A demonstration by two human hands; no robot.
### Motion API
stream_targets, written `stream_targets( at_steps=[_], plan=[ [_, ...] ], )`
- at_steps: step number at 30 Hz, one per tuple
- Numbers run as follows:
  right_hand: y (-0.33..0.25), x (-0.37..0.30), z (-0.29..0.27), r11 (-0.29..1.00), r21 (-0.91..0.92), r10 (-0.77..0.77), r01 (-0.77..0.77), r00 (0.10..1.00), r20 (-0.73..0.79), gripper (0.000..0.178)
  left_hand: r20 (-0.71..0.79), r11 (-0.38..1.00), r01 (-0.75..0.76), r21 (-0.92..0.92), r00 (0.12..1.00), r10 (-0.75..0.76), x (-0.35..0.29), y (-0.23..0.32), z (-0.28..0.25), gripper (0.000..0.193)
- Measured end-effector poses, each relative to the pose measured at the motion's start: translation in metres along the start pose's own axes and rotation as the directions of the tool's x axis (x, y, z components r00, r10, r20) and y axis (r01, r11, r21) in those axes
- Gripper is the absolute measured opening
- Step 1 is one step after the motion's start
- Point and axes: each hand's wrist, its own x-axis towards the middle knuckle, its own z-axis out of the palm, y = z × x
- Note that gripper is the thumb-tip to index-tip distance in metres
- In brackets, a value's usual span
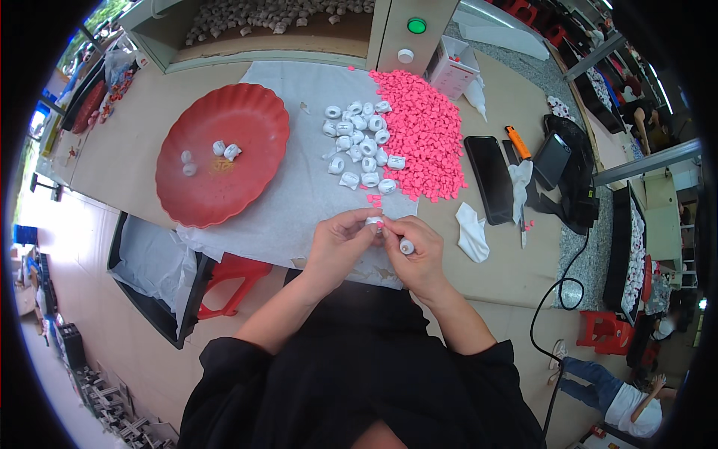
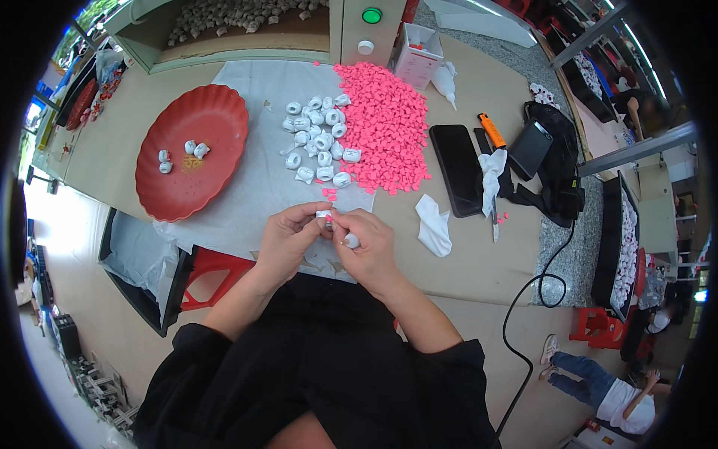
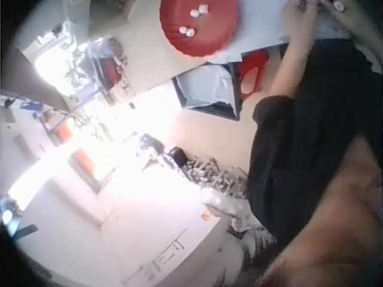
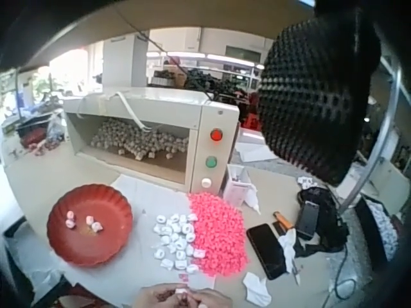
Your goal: The person applies adhesive to small white plastic components using an adhesive dispenser, then joins the components together by hand.
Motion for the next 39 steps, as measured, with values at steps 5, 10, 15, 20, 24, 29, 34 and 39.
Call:
stream_targets(
  at_steps=[5, 10, 15, 20, 24, 29, 34, 39],
  plan=[
    [-0.003, 0.000, -0.007, 0.958, 0.146, 0.254, -0.247, 0.967, -0.029, 0.018, -0.228, 0.933, -0.250, 0.259, 0.923, 0.311, -0.009, 0.024, -0.007, 0.024],
    [0.018, -0.001, -0.008, 0.922, 0.377, 0.147, -0.091, 0.982, -0.121, 0.029, 0.001, 0.043, -0.072, 0.996, 0.524, 0.852, 0.001, 0.076, -0.048, 0.024],
    [0.000, 0.001, -0.011, 0.764, 0.558, 0.392, -0.324, 0.920, -0.004, 0.028, 0.408, -0.150, -0.401, 0.904, 0.700, 0.586, 0.028, 0.052, -0.031, 0.032],
    [-0.004, 0.004, -0.025, 0.566, 0.686, 0.552, -0.457, 0.828, 0.095, 0.028, 0.402, -0.122, -0.386, 0.914, 0.825, 0.398, 0.034, 0.034, -0.024, 0.035],
    [-0.008, 0.011, -0.033, 0.443, 0.798, 0.534, -0.410, 0.835, 0.133, 0.029, 0.139, 0.350, -0.285, 0.892, 0.911, 0.387, 0.017, 0.030, -0.019, 0.034],
    [-0.006, 0.010, -0.047, 0.485, 0.796, 0.478, -0.363, 0.872, 0.106, 0.029, -0.043, 0.979, 0.091, -0.184, 0.994, -0.100, 0.008, 0.022, -0.019, 0.028],
    [-0.006, 0.013, -0.044, 0.576, 0.783, 0.478, -0.234, 0.874, -0.091, 0.026, -0.038, 0.979, 0.001, -0.206, 0.999, -0.009, 0.010, 0.011, -0.006, 0.028],
    [0.008, 0.008, -0.038, 0.544, 0.834, 0.440, -0.096, 0.879, -0.186, 0.027, -0.032, 0.998, -0.028, -0.048, 0.999, 0.026, 0.011, 0.005, 0.002, 0.029]
  ],
)
